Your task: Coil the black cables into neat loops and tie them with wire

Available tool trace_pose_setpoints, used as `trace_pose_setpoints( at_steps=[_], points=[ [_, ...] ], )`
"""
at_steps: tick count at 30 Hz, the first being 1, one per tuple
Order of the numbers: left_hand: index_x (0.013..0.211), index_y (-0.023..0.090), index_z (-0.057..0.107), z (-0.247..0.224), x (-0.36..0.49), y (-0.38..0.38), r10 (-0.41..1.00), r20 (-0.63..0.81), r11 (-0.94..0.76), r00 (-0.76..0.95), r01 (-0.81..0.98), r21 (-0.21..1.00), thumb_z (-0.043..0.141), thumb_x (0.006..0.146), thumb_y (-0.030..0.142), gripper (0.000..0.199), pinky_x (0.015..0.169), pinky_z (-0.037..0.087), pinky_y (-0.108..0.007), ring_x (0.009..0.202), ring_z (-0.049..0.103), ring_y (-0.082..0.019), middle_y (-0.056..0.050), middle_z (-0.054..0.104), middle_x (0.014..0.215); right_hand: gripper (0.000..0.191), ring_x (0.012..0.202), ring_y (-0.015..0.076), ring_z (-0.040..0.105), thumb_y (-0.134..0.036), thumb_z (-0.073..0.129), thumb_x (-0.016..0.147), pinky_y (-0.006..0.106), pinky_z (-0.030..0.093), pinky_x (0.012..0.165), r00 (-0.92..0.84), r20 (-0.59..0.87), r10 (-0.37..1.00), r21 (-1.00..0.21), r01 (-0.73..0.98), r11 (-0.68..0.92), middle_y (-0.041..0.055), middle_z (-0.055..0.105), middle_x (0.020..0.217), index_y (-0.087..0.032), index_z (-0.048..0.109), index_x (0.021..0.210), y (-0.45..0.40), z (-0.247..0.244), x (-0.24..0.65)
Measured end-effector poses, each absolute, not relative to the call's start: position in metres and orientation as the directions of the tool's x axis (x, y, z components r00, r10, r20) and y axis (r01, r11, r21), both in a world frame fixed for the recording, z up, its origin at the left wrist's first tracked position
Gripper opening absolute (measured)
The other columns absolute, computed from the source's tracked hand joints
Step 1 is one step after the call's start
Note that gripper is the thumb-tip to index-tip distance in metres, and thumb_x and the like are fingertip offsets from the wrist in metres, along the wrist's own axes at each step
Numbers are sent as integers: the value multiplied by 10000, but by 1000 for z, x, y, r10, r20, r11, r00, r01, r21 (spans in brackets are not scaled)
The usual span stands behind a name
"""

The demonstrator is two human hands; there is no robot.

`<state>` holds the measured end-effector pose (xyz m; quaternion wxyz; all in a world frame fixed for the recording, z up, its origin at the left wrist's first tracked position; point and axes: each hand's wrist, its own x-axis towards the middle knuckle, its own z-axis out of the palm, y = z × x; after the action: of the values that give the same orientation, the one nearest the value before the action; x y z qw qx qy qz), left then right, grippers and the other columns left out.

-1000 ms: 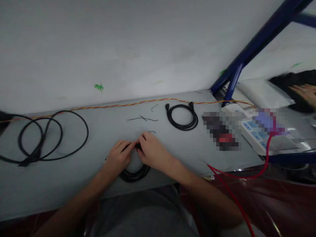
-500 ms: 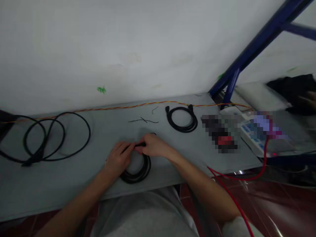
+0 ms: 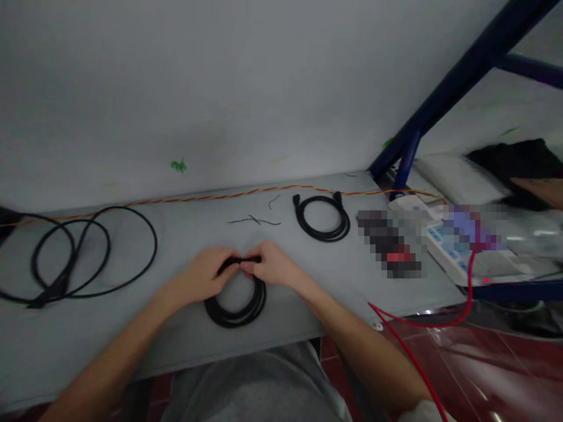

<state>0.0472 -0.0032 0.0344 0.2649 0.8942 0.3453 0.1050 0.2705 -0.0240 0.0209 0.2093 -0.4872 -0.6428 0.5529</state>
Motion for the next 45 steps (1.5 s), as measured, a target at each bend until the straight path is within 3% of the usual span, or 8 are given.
trace_pose_setpoints(
  at_steps=[4,11,16,19,24,32,38,45],
  points=[
    [1159,232,716,28,45,10,689,83,-599,720,500,625,594,1018,257,187,964,458,-416,916,721,-203,-27,797,1048,282,625,145,525,-350,615,893,268,382,608,-392,-269,880,-934,329,-139,4,649,649,-162,700,699,-19,15,271],
    [1115,248,792,6,41,18,661,296,-657,689,342,672,656,1003,253,176,857,491,-371,774,698,-168,-17,817,911,289,645,151,556,-371,629,932,270,411,623,-406,-233,884,-941,323,-100,5,667,678,-162,745,768,-22,18,273],
    [1136,225,786,7,43,17,629,360,-710,689,320,627,641,1018,262,190,879,500,-392,724,685,-157,-25,796,844,355,634,150,610,-461,641,977,269,455,591,-365,-140,921,-909,415,26,38,762,879,-185,792,1141,-14,42,305],
    [1156,225,773,5,44,16,614,387,-736,688,321,596,636,1025,255,192,930,490,-412,761,707,-162,-25,804,876,292,635,141,604,-432,682,961,277,467,618,-259,-5,966,-820,555,144,51,754,915,-195,817,1066,-5,50,333],
    [1179,213,753,1,42,13,587,433,-785,684,348,513,623,1026,205,201,958,481,-419,789,702,-159,-24,802,929,163,724,154,623,-343,739,937,286,468,696,-311,-12,950,-654,721,228,45,732,990,-217,808,1015,-3,36,345],
    [1209,221,726,4,42,11,565,461,-806,684,337,487,624,1015,161,227,989,476,-411,793,693,-137,-10,792,945,151,914,210,644,-204,564,1014,312,451,817,-356,42,934,-537,780,321,79,705,997,-173,711,999,-13,23,322],
    [1248,229,691,7,42,11,514,502,-844,695,308,438,601,1018,138,262,1018,465,-414,802,708,-129,-6,793,950,188,726,156,597,-202,561,1003,265,393,673,-487,-121,865,-705,656,270,13,716,817,-176,724,913,4,37,310],
    [1231,233,692,7,42,11,510,502,-840,698,281,464,612,1012,135,253,1007,471,-427,842,720,-141,-29,803,1011,212,935,222,688,-118,599,934,282,435,809,-523,-237,819,-490,792,365,98,793,992,-179,788,1007,23,52,286]
  ],
)
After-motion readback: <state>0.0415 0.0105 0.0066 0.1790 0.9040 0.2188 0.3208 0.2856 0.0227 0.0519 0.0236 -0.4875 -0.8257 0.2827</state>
